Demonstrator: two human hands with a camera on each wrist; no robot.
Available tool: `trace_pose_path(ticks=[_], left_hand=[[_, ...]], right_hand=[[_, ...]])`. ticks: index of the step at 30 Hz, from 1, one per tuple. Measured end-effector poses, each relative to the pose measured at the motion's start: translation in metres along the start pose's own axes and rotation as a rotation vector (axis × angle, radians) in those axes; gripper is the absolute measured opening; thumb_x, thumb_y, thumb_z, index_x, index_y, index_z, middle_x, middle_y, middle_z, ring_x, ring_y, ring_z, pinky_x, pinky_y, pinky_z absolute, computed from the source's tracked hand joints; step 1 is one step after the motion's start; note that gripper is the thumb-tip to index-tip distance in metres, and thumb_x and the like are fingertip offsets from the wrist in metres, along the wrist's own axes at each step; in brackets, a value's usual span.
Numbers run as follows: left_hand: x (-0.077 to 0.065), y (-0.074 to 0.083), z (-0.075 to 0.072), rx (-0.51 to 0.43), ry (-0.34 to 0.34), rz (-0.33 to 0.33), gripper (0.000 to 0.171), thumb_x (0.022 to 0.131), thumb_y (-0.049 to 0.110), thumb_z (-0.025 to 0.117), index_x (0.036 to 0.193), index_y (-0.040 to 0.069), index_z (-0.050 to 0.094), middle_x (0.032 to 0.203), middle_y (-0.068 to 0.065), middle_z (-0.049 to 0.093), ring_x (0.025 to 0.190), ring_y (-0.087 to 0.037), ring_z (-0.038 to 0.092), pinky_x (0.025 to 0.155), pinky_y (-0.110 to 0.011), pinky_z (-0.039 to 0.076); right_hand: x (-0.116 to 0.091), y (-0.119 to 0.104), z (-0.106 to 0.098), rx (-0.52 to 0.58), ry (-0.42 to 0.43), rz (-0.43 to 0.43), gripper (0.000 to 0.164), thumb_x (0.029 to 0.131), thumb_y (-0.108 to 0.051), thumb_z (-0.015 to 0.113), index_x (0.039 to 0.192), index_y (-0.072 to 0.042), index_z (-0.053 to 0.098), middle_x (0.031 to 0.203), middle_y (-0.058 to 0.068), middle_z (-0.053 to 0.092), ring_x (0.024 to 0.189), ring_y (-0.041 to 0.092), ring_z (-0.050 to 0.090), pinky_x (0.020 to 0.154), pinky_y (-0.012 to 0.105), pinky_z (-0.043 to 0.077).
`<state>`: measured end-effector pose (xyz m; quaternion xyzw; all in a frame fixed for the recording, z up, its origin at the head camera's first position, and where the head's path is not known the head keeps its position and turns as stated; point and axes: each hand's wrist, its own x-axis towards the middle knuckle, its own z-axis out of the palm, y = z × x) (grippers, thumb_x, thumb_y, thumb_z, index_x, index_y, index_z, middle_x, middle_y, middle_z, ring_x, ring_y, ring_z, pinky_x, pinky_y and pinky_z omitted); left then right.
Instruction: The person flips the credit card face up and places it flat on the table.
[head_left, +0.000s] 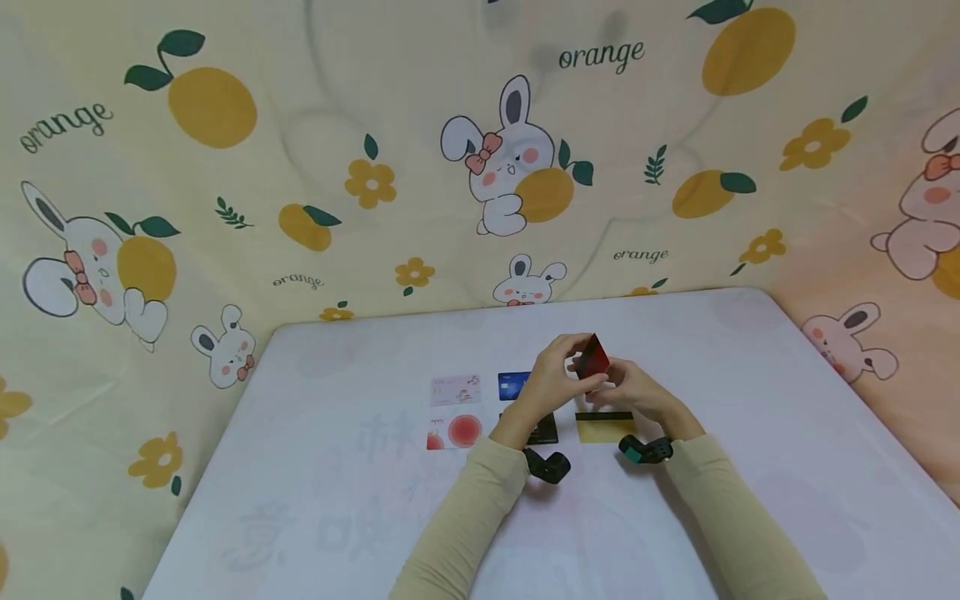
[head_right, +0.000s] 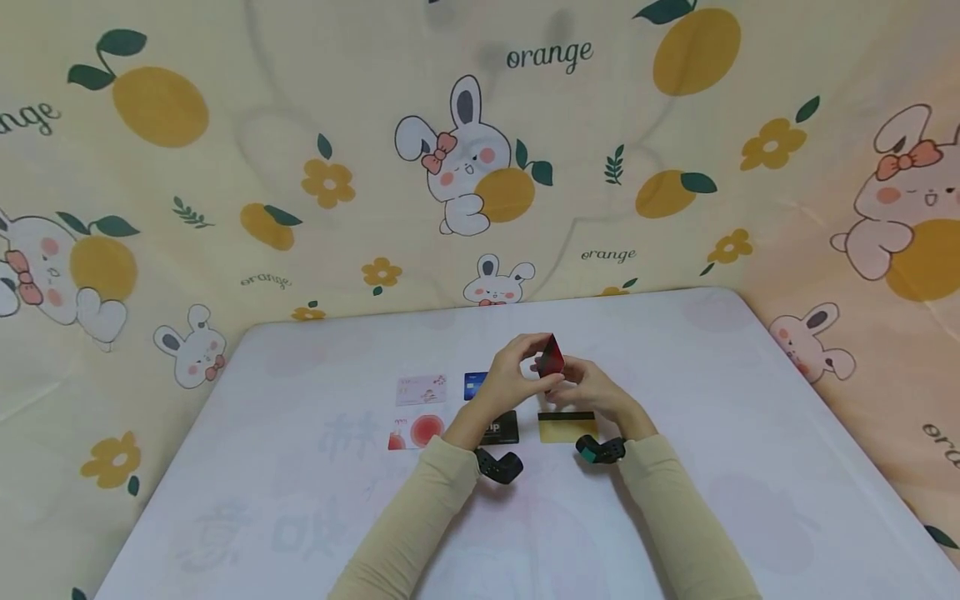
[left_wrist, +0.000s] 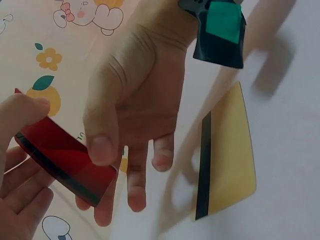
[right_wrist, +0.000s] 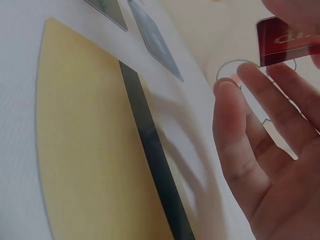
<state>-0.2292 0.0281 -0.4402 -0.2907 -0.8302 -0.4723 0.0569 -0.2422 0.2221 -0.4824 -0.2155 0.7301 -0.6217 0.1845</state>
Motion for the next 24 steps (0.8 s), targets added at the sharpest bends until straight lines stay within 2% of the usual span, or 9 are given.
trace_pose_path(ticks=[6, 12, 18, 24], left_hand=[[0.007, 0.000, -0.001, -0.007, -0.005, -0.012, 0.063, 0.083, 0.021, 0.075, 0.138, 0.007, 0.047, 0.129, -0.010, 0.059, 0.118, -0.021, 0.059, 0.098, -0.033, 0.052], [0.011, 0.002, -0.003, 0.007, -0.005, -0.005, 0.063, 0.086, 0.023, 0.073, 0.140, 0.007, 0.046, 0.128, -0.010, 0.061, 0.118, -0.021, 0.059, 0.100, -0.038, 0.051], [0.010, 0.000, -0.003, -0.016, 0.005, -0.002, 0.061, 0.085, 0.022, 0.073, 0.138, 0.005, 0.048, 0.127, -0.011, 0.063, 0.118, -0.021, 0.060, 0.101, -0.031, 0.050], [0.010, -0.005, -0.002, -0.027, 0.028, -0.008, 0.058, 0.085, 0.018, 0.073, 0.136, 0.004, 0.049, 0.127, -0.012, 0.063, 0.118, -0.021, 0.061, 0.103, -0.025, 0.048]], right_hand=[[0.008, 0.002, -0.008, 0.024, -0.022, -0.026, 0.056, 0.086, 0.002, 0.063, 0.134, 0.015, 0.038, 0.119, -0.014, 0.066, 0.088, 0.009, 0.065, 0.077, 0.030, 0.058], [0.010, 0.000, -0.011, 0.007, -0.008, 0.004, 0.051, 0.085, 0.002, 0.063, 0.130, 0.013, 0.042, 0.108, -0.020, 0.069, 0.087, 0.008, 0.065, 0.074, 0.028, 0.057], [0.008, -0.002, -0.011, -0.016, -0.009, 0.037, 0.059, 0.087, -0.001, 0.061, 0.137, 0.014, 0.034, 0.099, -0.015, 0.070, 0.083, 0.008, 0.064, 0.071, 0.028, 0.055], [0.007, -0.002, -0.012, -0.023, -0.029, 0.050, 0.060, 0.088, -0.003, 0.061, 0.138, 0.014, 0.034, 0.095, -0.013, 0.069, 0.083, 0.007, 0.064, 0.070, 0.027, 0.055]])
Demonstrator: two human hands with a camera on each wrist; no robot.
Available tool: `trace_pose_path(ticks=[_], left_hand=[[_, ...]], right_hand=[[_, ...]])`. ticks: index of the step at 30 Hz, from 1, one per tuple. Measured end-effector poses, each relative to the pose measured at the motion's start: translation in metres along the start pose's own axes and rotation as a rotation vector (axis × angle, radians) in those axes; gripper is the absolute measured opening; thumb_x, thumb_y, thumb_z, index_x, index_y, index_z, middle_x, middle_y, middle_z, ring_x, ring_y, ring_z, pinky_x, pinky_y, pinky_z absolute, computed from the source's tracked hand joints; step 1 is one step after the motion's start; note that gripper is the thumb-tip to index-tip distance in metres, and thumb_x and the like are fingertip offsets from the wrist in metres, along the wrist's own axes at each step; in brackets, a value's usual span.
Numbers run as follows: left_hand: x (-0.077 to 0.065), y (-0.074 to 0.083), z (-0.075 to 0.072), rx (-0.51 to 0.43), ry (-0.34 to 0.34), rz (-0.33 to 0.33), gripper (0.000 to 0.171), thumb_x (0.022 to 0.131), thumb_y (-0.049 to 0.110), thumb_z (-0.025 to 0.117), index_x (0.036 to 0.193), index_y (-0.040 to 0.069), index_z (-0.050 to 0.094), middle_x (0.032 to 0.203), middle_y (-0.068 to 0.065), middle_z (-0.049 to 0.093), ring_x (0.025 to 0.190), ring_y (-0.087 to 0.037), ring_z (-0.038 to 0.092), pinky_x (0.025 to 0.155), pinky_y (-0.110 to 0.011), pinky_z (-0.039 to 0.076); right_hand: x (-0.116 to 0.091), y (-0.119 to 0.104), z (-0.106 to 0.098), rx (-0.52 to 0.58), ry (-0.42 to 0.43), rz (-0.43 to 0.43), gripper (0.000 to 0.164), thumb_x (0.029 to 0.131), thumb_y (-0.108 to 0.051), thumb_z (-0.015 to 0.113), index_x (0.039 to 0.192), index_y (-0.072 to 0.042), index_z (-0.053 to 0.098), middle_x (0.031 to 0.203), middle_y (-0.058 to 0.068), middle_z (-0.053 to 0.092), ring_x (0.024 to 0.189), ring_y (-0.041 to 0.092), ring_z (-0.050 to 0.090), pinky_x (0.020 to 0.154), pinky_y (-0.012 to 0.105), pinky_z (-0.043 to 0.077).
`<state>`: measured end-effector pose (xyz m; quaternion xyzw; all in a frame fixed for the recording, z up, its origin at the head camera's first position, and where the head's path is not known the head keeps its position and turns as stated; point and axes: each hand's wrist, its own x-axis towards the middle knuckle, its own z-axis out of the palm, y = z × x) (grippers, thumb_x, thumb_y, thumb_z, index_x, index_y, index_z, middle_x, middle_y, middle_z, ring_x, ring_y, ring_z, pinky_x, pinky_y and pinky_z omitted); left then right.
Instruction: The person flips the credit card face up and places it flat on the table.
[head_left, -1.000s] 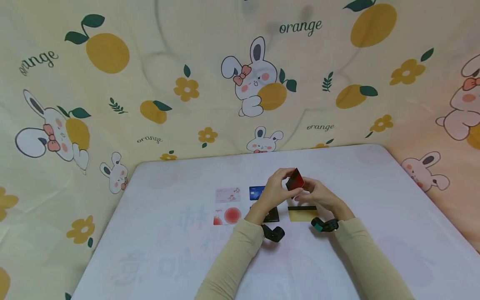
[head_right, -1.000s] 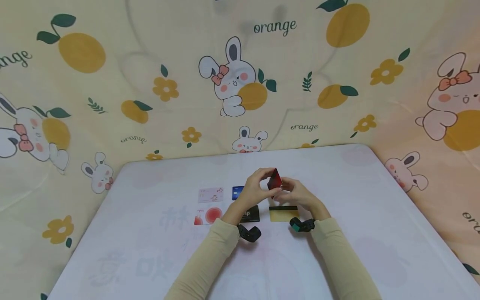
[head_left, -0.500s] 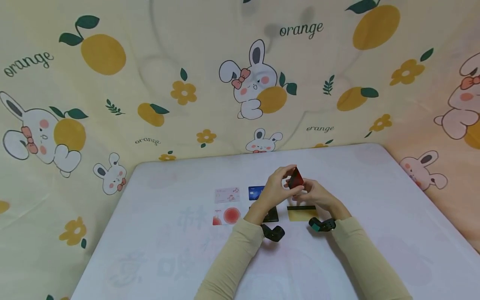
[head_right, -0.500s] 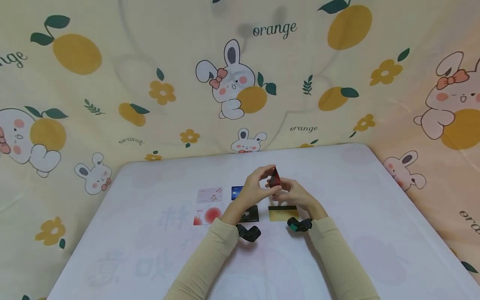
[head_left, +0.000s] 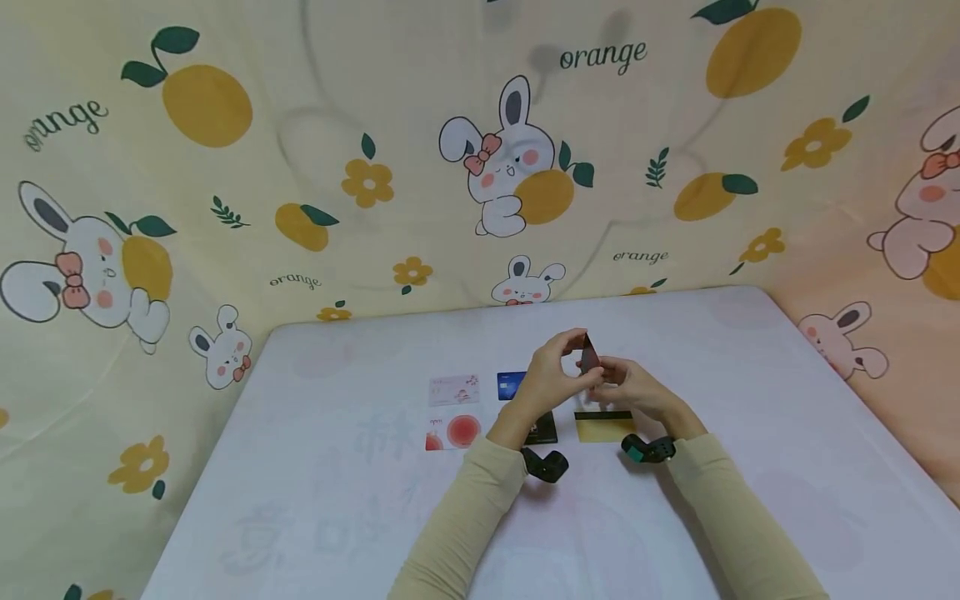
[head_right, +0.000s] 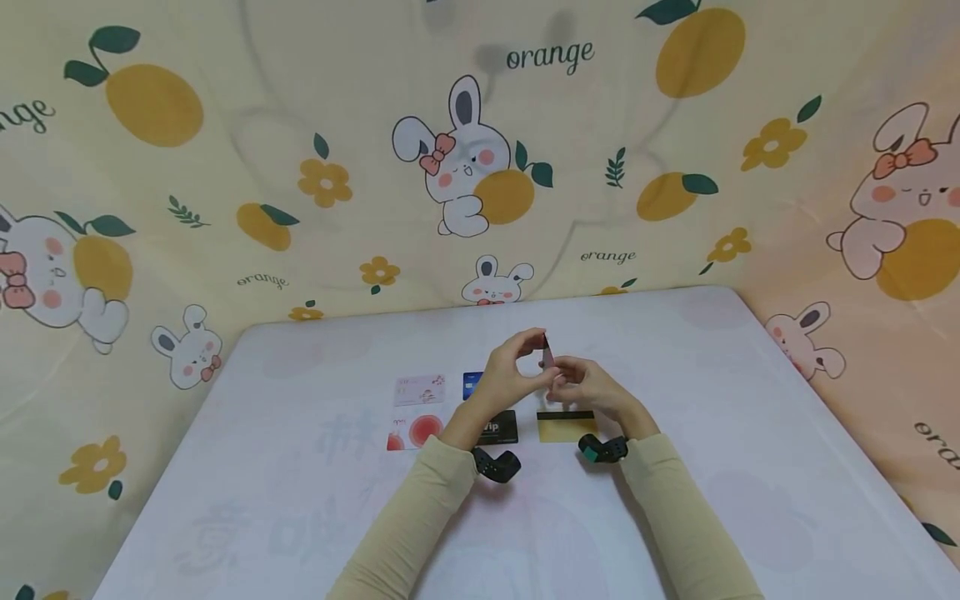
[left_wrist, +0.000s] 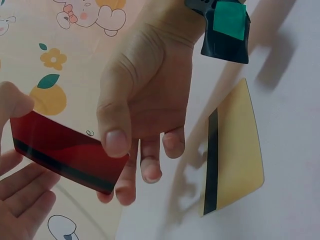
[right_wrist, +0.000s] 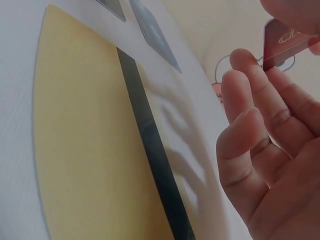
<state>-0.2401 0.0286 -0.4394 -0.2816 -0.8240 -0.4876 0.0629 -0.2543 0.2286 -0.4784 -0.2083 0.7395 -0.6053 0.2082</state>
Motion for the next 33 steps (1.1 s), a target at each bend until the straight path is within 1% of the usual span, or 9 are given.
trace_pose_path(ticks=[4, 7, 10, 17, 19, 24, 27, 30, 33], left_hand=[[-0.001, -0.001, -0.001, 0.007, 0.013, 0.005, 0.057, 0.085, 0.018, 0.073, 0.135, 0.003, 0.049, 0.127, -0.012, 0.063, 0.119, -0.021, 0.060, 0.104, -0.025, 0.047], [-0.001, -0.001, -0.003, -0.010, 0.020, 0.003, 0.057, 0.084, 0.017, 0.073, 0.134, 0.003, 0.050, 0.127, -0.012, 0.064, 0.119, -0.021, 0.060, 0.105, -0.027, 0.047], [-0.001, -0.002, -0.005, -0.024, 0.025, 0.006, 0.057, 0.083, 0.015, 0.074, 0.133, 0.002, 0.050, 0.125, -0.013, 0.064, 0.119, -0.022, 0.061, 0.105, -0.028, 0.047], [-0.003, -0.001, -0.006, -0.023, 0.028, 0.018, 0.061, 0.083, 0.013, 0.074, 0.137, 0.002, 0.046, 0.125, -0.013, 0.063, 0.119, -0.022, 0.062, 0.105, -0.027, 0.047], [-0.004, -0.002, -0.006, -0.024, 0.030, 0.014, 0.062, 0.083, 0.013, 0.074, 0.137, 0.002, 0.046, 0.125, -0.014, 0.063, 0.119, -0.023, 0.061, 0.105, -0.028, 0.047], [-0.005, -0.004, -0.006, -0.014, 0.030, 0.006, 0.061, 0.083, 0.013, 0.074, 0.136, 0.001, 0.047, 0.128, -0.014, 0.062, 0.120, -0.024, 0.061, 0.105, -0.028, 0.047], [-0.005, -0.004, -0.006, 0.000, 0.029, 0.006, 0.060, 0.083, 0.014, 0.073, 0.136, 0.002, 0.047, 0.129, -0.014, 0.062, 0.120, -0.023, 0.061, 0.104, -0.027, 0.047], [-0.006, -0.005, -0.007, -0.007, 0.025, 0.000, 0.060, 0.084, 0.014, 0.073, 0.136, 0.001, 0.048, 0.129, -0.014, 0.062, 0.120, -0.023, 0.061, 0.105, -0.028, 0.047], [-0.006, -0.005, -0.007, -0.012, 0.016, -0.011, 0.060, 0.084, 0.015, 0.072, 0.137, 0.001, 0.048, 0.129, -0.014, 0.062, 0.120, -0.023, 0.061, 0.105, -0.029, 0.047]], right_hand=[[-0.001, 0.001, -0.002, -0.004, 0.004, 0.013, 0.060, 0.087, -0.002, 0.063, 0.138, 0.014, 0.035, 0.097, -0.007, 0.069, 0.083, 0.005, 0.063, 0.071, 0.026, 0.055], [-0.002, 0.000, -0.003, -0.010, 0.006, 0.024, 0.062, 0.087, -0.002, 0.063, 0.139, 0.013, 0.034, 0.099, -0.001, 0.068, 0.085, 0.005, 0.064, 0.073, 0.025, 0.054], [-0.003, -0.002, -0.003, -0.005, 0.002, 0.029, 0.062, 0.087, -0.001, 0.062, 0.140, 0.013, 0.033, 0.102, 0.002, 0.068, 0.088, 0.006, 0.064, 0.076, 0.024, 0.054], [-0.005, -0.002, -0.006, -0.022, 0.005, 0.021, 0.062, 0.088, -0.001, 0.061, 0.140, 0.015, 0.032, 0.102, -0.009, 0.067, 0.090, 0.006, 0.064, 0.079, 0.022, 0.055], [-0.005, -0.002, -0.007, -0.029, 0.006, 0.012, 0.061, 0.088, 0.000, 0.061, 0.140, 0.015, 0.032, 0.102, -0.010, 0.067, 0.091, 0.006, 0.064, 0.080, 0.022, 0.055], [-0.006, -0.001, -0.010, -0.052, 0.011, -0.018, 0.060, 0.088, 0.000, 0.060, 0.139, 0.014, 0.033, 0.102, -0.010, 0.066, 0.090, 0.005, 0.064, 0.078, 0.024, 0.056], [-0.006, -0.001, -0.012, -0.069, 0.017, -0.027, 0.059, 0.088, -0.001, 0.061, 0.139, 0.011, 0.036, 0.102, -0.009, 0.066, 0.091, 0.006, 0.065, 0.075, 0.025, 0.056], [-0.006, -0.002, -0.013, -0.079, 0.030, -0.014, 0.057, 0.088, -0.002, 0.062, 0.139, 0.007, 0.038, 0.103, -0.007, 0.067, 0.093, 0.009, 0.065, 0.073, 0.027, 0.056], [-0.006, -0.002, -0.014, -0.086, 0.040, 0.009, 0.057, 0.088, -0.003, 0.062, 0.139, 0.005, 0.038, 0.105, -0.001, 0.069, 0.092, 0.013, 0.066, 0.071, 0.030, 0.056]])
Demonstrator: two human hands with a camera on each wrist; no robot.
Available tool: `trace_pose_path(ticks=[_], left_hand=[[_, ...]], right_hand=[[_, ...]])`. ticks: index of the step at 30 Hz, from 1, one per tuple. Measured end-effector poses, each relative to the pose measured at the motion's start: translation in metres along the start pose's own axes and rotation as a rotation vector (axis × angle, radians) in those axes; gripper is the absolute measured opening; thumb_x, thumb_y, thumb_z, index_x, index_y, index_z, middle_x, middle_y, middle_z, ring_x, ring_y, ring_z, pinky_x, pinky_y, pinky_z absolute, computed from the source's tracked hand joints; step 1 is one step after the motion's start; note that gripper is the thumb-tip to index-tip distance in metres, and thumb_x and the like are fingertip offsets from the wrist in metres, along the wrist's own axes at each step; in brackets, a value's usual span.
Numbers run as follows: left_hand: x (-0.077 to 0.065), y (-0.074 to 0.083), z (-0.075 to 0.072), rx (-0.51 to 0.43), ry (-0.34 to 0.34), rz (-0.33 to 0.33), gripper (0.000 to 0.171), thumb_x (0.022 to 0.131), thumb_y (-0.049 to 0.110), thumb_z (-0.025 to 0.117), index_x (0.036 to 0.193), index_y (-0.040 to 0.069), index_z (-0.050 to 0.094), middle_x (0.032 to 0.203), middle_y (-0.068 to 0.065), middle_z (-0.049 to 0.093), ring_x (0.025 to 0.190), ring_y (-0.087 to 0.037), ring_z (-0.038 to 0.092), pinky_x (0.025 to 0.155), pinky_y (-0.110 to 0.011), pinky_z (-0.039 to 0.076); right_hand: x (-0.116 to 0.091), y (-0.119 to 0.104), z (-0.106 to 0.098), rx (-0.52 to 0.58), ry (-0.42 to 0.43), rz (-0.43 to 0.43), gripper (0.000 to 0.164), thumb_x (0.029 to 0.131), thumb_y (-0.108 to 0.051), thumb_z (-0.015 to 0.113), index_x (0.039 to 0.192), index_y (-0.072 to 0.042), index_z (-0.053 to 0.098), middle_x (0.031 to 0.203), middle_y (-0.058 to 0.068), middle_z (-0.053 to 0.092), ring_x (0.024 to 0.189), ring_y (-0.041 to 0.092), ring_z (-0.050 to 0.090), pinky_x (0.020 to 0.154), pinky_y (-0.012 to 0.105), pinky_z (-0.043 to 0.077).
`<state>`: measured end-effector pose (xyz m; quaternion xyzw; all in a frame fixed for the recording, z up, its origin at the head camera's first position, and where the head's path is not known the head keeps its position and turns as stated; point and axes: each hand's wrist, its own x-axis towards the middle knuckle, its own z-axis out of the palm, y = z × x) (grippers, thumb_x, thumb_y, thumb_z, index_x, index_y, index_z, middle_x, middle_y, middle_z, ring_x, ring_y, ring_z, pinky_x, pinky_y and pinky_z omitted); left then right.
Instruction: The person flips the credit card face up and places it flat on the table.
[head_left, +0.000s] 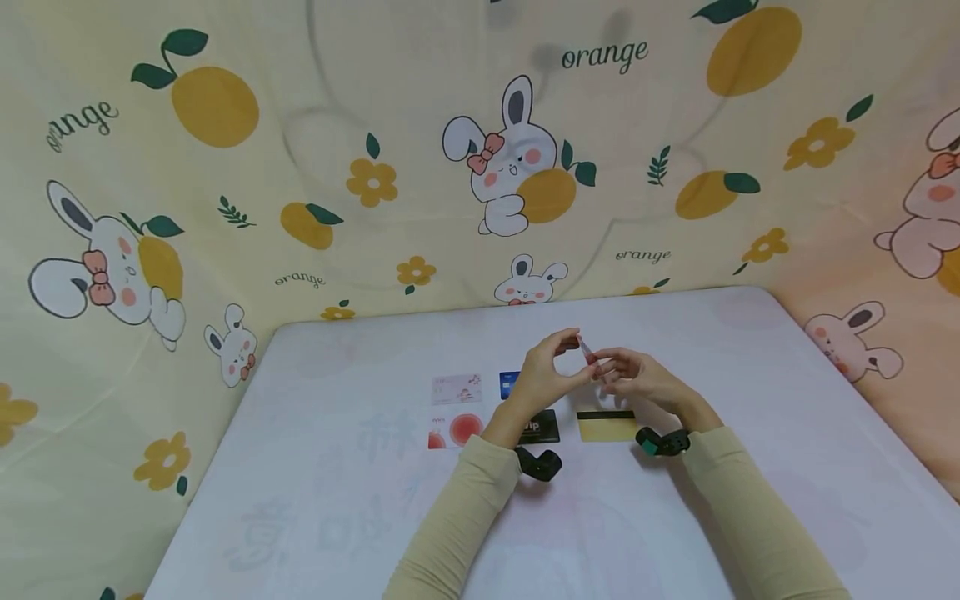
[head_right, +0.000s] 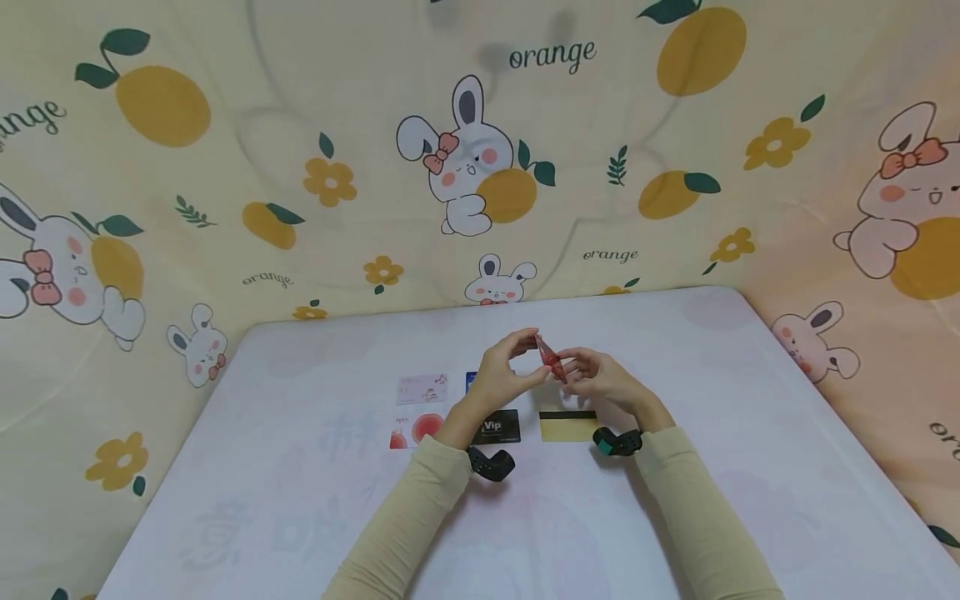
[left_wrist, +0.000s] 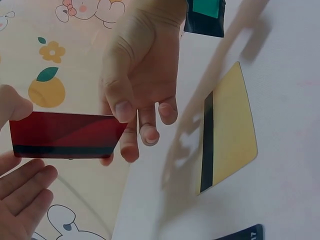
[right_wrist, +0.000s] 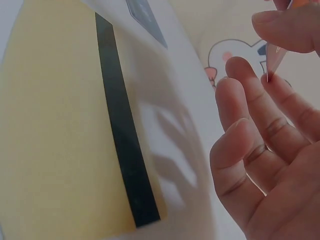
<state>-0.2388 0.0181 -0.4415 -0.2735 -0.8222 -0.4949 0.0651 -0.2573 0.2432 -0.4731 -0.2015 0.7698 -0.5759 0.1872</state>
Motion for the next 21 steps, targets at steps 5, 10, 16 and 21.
trace_pose_path(ticks=[5, 10, 16, 21], left_hand=[[-0.001, -0.001, 0.000, 0.039, -0.003, -0.019, 0.059, 0.084, 0.017, 0.073, 0.136, 0.002, 0.049, 0.127, -0.013, 0.063, 0.119, -0.023, 0.061, 0.104, -0.030, 0.048], [-0.002, -0.003, 0.000, 0.064, -0.006, -0.030, 0.059, 0.083, 0.016, 0.074, 0.135, 0.003, 0.050, 0.126, -0.012, 0.064, 0.117, -0.022, 0.062, 0.103, -0.032, 0.049], [-0.004, -0.009, 0.003, 0.075, -0.022, -0.054, 0.058, 0.084, 0.018, 0.074, 0.135, 0.005, 0.051, 0.125, -0.011, 0.063, 0.114, -0.022, 0.062, 0.101, -0.032, 0.051], [-0.004, -0.014, 0.004, 0.094, -0.025, -0.056, 0.057, 0.083, 0.019, 0.075, 0.133, 0.005, 0.052, 0.123, -0.011, 0.063, 0.111, -0.022, 0.062, 0.099, -0.034, 0.052]], right_hand=[[-0.002, -0.001, -0.005, -0.021, 0.022, 0.054, 0.059, 0.087, -0.005, 0.063, 0.139, 0.003, 0.037, 0.107, 0.010, 0.067, 0.086, 0.013, 0.066, 0.068, 0.032, 0.055], [-0.003, 0.000, -0.010, -0.028, 0.040, 0.083, 0.062, 0.085, -0.004, 0.064, 0.140, 0.002, 0.035, 0.108, 0.013, 0.065, 0.085, 0.007, 0.063, 0.069, 0.029, 0.053], [-0.005, 0.000, -0.015, -0.063, 0.061, 0.109, 0.063, 0.085, -0.006, 0.066, 0.141, 0.000, 0.036, 0.103, 0.003, 0.066, 0.086, 0.007, 0.061, 0.073, 0.028, 0.050], [-0.007, -0.001, -0.018, -0.084, 0.073, 0.128, 0.063, 0.085, -0.007, 0.066, 0.141, -0.002, 0.037, 0.101, -0.001, 0.064, 0.088, 0.010, 0.059, 0.074, 0.030, 0.051]])
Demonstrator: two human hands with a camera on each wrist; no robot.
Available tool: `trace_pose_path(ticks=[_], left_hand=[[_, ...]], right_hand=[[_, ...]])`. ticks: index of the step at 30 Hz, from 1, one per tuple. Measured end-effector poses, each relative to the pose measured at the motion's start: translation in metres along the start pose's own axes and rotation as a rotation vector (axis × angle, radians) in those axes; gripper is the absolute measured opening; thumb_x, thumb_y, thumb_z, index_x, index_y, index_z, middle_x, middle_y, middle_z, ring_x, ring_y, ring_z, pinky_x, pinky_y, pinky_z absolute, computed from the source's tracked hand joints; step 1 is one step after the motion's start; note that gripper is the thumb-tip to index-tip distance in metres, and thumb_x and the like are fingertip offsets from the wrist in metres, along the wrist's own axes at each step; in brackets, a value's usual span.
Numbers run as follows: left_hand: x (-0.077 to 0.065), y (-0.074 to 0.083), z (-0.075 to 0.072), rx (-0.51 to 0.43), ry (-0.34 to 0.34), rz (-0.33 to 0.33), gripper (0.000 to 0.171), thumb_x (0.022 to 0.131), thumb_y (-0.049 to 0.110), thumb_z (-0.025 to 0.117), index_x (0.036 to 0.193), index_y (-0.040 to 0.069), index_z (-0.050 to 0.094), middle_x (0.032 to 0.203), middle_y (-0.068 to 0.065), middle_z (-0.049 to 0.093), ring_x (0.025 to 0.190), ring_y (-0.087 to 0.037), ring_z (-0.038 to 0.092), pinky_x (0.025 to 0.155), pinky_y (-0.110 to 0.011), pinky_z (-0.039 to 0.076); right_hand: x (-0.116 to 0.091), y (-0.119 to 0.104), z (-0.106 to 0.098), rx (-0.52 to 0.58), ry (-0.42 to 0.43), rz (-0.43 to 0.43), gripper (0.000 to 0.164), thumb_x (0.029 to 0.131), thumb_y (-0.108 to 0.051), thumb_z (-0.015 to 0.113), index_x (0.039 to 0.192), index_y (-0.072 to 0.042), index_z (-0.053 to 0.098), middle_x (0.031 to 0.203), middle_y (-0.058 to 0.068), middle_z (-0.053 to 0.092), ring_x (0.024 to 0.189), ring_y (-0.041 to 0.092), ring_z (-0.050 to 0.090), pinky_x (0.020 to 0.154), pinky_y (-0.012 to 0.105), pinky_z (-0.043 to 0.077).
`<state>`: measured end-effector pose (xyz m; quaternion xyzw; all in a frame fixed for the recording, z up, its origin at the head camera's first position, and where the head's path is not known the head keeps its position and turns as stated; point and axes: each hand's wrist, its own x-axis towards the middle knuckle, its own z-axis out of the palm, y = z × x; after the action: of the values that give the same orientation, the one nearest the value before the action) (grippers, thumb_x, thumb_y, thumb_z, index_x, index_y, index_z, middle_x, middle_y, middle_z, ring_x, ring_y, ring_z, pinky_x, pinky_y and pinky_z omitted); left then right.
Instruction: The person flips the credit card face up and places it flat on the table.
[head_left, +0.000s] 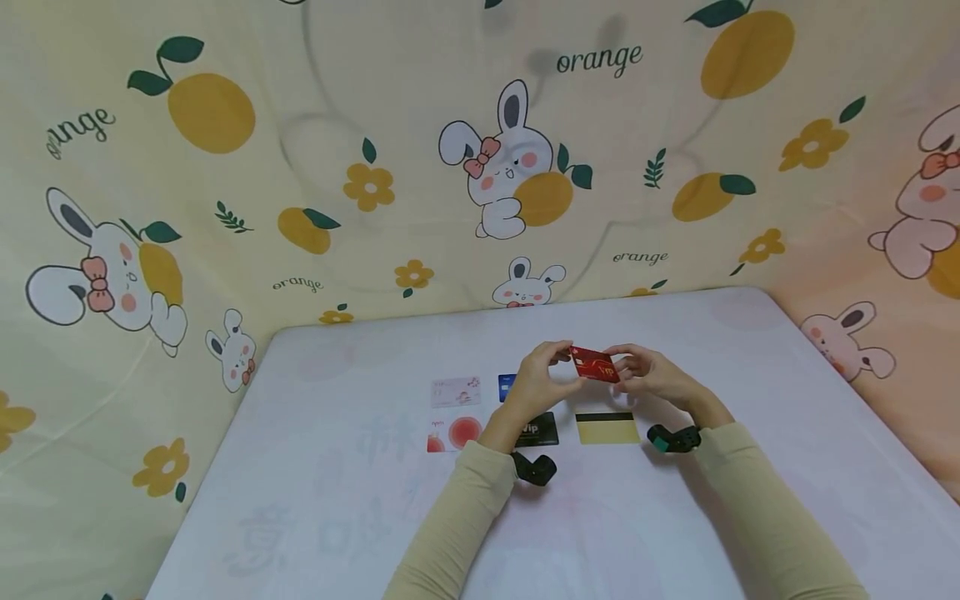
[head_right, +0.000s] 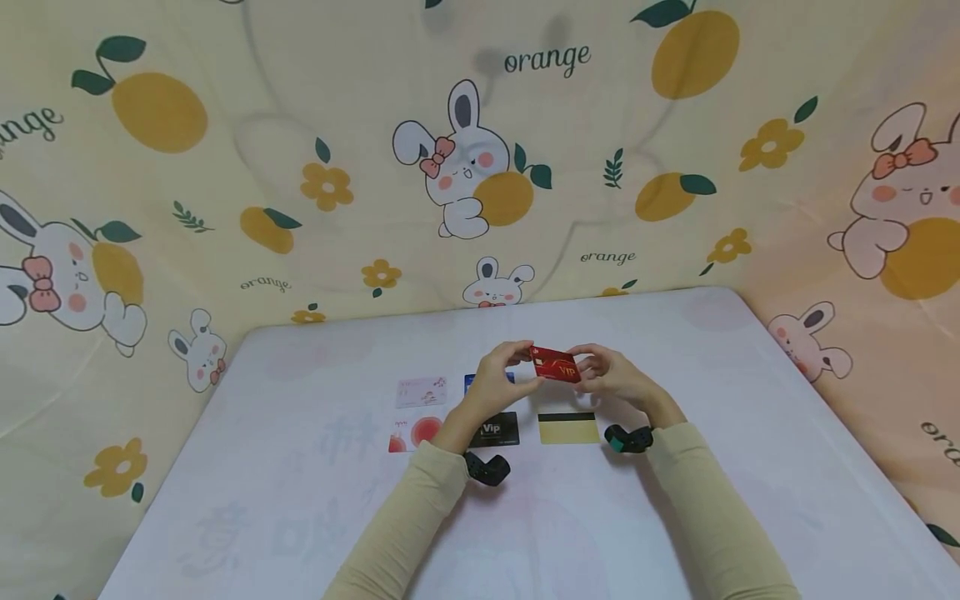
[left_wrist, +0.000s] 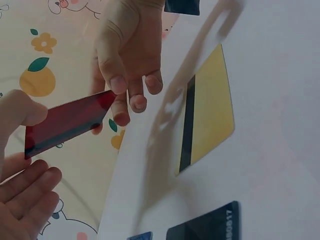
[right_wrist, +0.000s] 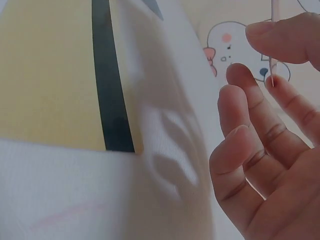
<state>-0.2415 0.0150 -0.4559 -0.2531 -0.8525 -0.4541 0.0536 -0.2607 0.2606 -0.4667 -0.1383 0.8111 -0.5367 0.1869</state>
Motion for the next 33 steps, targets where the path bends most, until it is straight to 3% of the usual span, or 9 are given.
trace_pose_path(ticks=[8, 12, 15, 21, 33], left_hand=[[-0.003, -0.004, 0.002, 0.009, -0.010, -0.024, 0.056, 0.082, 0.018, 0.076, 0.131, 0.004, 0.054, 0.122, -0.011, 0.062, 0.107, -0.020, 0.063, 0.096, -0.035, 0.053], [-0.005, -0.008, 0.004, 0.023, -0.025, -0.053, 0.057, 0.082, 0.019, 0.076, 0.132, 0.005, 0.053, 0.122, -0.010, 0.061, 0.106, -0.020, 0.063, 0.096, -0.035, 0.053], [-0.005, -0.013, 0.005, 0.030, -0.034, -0.063, 0.058, 0.082, 0.020, 0.077, 0.132, 0.004, 0.054, 0.119, -0.010, 0.062, 0.104, -0.019, 0.064, 0.095, -0.032, 0.054], [-0.006, -0.020, 0.007, 0.077, -0.062, -0.078, 0.058, 0.082, 0.026, 0.076, 0.132, 0.004, 0.056, 0.113, -0.010, 0.064, 0.100, -0.020, 0.063, 0.089, -0.025, 0.054], [-0.007, -0.025, 0.010, 0.092, -0.098, -0.105, 0.057, 0.082, 0.027, 0.076, 0.132, 0.007, 0.056, 0.109, -0.007, 0.064, 0.097, -0.016, 0.064, 0.086, -0.020, 0.053]], right_hand=[[-0.002, 0.000, -0.002, -0.024, 0.018, 0.027, 0.064, 0.085, -0.007, 0.068, 0.141, -0.004, 0.038, 0.106, 0.009, 0.061, 0.089, 0.013, 0.056, 0.071, 0.030, 0.053], [-0.001, 0.002, -0.003, -0.047, 0.017, 0.013, 0.064, 0.084, -0.007, 0.070, 0.140, -0.003, 0.039, 0.106, 0.011, 0.062, 0.089, 0.013, 0.056, 0.077, 0.030, 0.048], [0.000, 0.004, -0.004, -0.067, 0.014, 0.006, 0.066, 0.083, -0.008, 0.071, 0.140, -0.002, 0.039, 0.102, 0.009, 0.062, 0.087, 0.011, 0.055, 0.081, 0.030, 0.043], [0.002, 0.009, -0.006, -0.075, 0.000, 0.002, 0.067, 0.082, -0.008, 0.073, 0.140, 0.000, 0.039, 0.091, 0.003, 0.057, 0.079, 0.009, 0.050, 0.074, 0.026, 0.044], [0.001, 0.008, -0.007, -0.083, -0.009, 0.009, 0.067, 0.083, -0.011, 0.073, 0.140, 0.001, 0.039, 0.088, 0.001, 0.057, 0.080, 0.010, 0.050, 0.073, 0.024, 0.046]])
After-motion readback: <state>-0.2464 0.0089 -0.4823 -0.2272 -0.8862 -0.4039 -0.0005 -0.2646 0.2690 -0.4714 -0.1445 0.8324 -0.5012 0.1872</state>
